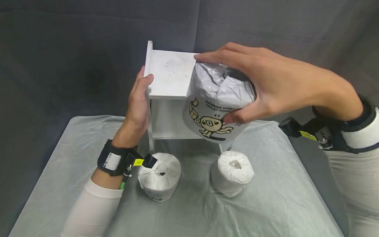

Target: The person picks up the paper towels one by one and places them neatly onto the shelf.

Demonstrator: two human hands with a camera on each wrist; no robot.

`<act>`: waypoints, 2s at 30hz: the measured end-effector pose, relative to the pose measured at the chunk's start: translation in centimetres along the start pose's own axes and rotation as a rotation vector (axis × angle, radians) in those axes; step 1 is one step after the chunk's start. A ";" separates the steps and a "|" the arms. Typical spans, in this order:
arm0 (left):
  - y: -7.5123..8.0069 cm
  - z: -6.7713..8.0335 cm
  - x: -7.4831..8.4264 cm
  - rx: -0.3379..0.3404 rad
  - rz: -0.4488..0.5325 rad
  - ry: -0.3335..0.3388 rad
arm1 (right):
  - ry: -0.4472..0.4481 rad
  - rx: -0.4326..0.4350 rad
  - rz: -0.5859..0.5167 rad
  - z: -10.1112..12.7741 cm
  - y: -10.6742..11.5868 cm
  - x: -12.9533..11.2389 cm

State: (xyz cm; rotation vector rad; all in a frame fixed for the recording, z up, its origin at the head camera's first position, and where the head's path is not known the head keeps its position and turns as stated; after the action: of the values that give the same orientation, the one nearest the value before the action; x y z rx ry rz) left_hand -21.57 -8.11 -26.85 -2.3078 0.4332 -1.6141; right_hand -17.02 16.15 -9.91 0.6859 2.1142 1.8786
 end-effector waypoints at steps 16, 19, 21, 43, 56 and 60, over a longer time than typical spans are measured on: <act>0.1 0.0 -0.1 0.000 -0.014 0.022 | -0.152 -0.099 -0.029 -3.4 1.0 3.4; 0.2 0.0 -0.1 0.009 -0.018 0.033 | -0.205 -0.123 -0.041 -4.1 1.1 4.2; 0.2 -0.1 -0.1 0.011 -0.006 0.036 | -0.237 -0.140 -0.040 -4.6 1.0 4.7; 0.2 -0.2 -0.2 -0.001 0.002 0.014 | -0.386 -0.259 -0.030 -8.9 -1.0 8.7; 0.2 -0.2 -0.1 -0.013 -0.005 0.001 | -0.448 -0.293 -0.075 -10.4 -1.6 10.2; 0.2 -0.3 -0.1 -0.009 0.004 0.002 | -0.468 -0.303 -0.096 -10.9 -1.8 10.5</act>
State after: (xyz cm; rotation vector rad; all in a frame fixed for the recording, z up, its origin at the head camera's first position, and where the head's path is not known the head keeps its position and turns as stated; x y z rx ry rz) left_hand -21.88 -8.32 -26.91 -2.3106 0.4461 -1.6154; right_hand -31.50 11.65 -8.60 0.8362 1.5117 1.7258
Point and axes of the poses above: each hand's wrist, its own z-axis away from the middle knuckle, its own y-axis out of the back of the hand, x = y × z, the point moved 3 cm from there along -z, towards the middle knuckle, and after that the axes turned 12 degrees about z, right-handed, at the moved point
